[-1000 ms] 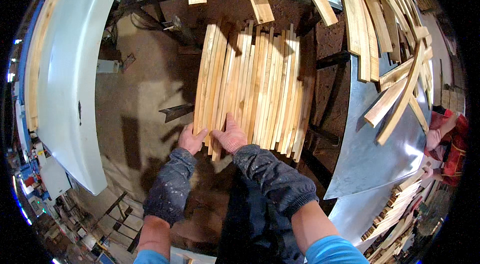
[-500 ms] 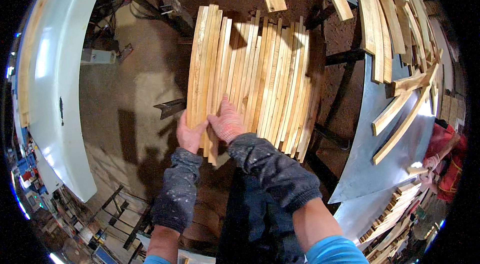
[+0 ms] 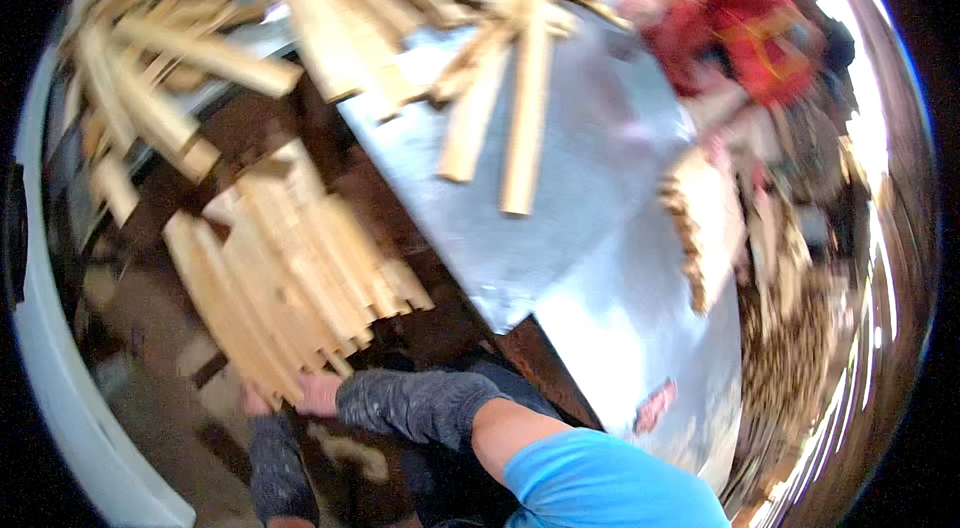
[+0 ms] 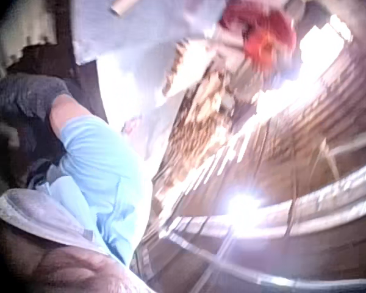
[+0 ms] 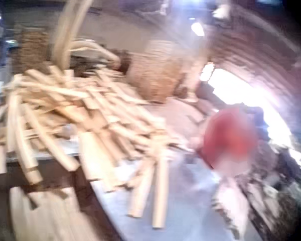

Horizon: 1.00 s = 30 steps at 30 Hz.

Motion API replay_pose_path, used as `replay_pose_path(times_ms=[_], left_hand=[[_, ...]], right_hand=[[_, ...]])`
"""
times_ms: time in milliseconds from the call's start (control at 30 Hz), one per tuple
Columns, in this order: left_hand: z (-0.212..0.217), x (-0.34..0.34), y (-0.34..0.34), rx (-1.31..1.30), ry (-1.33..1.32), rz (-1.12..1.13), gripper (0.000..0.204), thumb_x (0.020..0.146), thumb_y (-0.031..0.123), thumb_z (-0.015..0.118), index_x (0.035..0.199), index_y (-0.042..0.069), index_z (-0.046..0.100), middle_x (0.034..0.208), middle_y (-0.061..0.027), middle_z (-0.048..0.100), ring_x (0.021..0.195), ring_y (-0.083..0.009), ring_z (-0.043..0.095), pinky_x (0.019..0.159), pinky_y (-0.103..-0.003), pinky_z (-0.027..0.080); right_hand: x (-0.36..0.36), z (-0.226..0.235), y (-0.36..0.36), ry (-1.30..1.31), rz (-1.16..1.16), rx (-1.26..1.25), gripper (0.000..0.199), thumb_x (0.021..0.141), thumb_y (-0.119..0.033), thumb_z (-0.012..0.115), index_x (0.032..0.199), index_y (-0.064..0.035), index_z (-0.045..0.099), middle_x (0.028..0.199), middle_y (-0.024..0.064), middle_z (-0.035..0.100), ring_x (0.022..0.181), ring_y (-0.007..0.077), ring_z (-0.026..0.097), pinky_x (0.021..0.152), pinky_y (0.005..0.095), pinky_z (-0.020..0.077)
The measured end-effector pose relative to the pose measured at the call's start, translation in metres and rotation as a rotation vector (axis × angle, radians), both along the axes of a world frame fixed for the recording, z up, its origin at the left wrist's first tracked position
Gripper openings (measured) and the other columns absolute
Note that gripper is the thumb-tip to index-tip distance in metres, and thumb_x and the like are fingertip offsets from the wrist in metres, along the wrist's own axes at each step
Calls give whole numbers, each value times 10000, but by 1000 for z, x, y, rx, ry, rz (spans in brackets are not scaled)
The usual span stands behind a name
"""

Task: The person gathers and stacks small wooden sticks on a metal table in a workshop. They repeatedly pick up bundles of sticks, align them, and place them into a neat pile while another worker assists in the background.

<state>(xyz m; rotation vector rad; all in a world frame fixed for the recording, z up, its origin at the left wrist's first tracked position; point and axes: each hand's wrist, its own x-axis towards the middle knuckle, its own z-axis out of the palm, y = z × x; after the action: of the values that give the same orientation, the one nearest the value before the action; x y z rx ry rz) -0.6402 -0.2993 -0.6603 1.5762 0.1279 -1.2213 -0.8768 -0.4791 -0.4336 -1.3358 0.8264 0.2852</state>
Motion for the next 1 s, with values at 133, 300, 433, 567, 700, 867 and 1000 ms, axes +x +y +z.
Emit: replay_pose_path(times_ms=[133,300,433,567,700,867,1000], left_hand=[[95,-79,17,450,-632,-164,543,1073,352,643,1407,-58,520,1337,-202,594,1147,-311,593,1029,-436,480],[88,-164,74,-43,-232,-620,127,920,22,671,1043,43,646,970,-64,652,895,-186,607,821,-368,544],[107,-240,50,66,-309,-1085,240,890,12,746,1130,25,735,1005,-98,734,887,-212,689,866,-360,582],[112,-278,-15,175,-226,-1222,269,928,56,757,1192,41,712,1000,-92,725,864,-175,671,766,-349,578],[158,-325,-83,242,213,-1110,310,940,80,757,1240,43,688,1010,-91,723,845,-155,661,689,-348,562],[191,-415,-128,76,-160,-1594,429,953,204,790,1309,-6,677,1057,-96,746,878,-176,691,777,-327,570],[280,-579,-162,94,2,-1728,378,1015,207,717,1294,-44,669,1054,-124,763,938,-200,718,828,-339,577]], right_hand=[[-80,-24,72,41,-46,140,644,871,-308,743,1413,1,582,1235,220,717,1136,340,689,949,447,540],[-203,30,54,2,-128,94,705,903,-367,700,1471,21,545,1280,242,694,1130,388,671,995,439,533],[-305,70,47,-2,-484,316,772,941,-346,701,1589,-18,437,1255,178,694,898,215,676,839,381,584],[-403,92,78,92,-616,-161,794,942,-407,663,1549,56,446,1377,237,672,1285,359,641,1080,406,500],[-528,97,146,408,-1001,-325,565,923,-400,653,1395,-91,627,1437,237,602,1283,408,596,1071,458,503],[-707,96,234,1199,-1397,-516,712,868,-337,688,1480,-11,522,1364,254,616,1276,419,588,1126,468,461],[-783,79,288,1449,-1296,-408,771,872,-310,738,1536,-55,439,1410,177,567,1315,379,555,1121,450,469]])
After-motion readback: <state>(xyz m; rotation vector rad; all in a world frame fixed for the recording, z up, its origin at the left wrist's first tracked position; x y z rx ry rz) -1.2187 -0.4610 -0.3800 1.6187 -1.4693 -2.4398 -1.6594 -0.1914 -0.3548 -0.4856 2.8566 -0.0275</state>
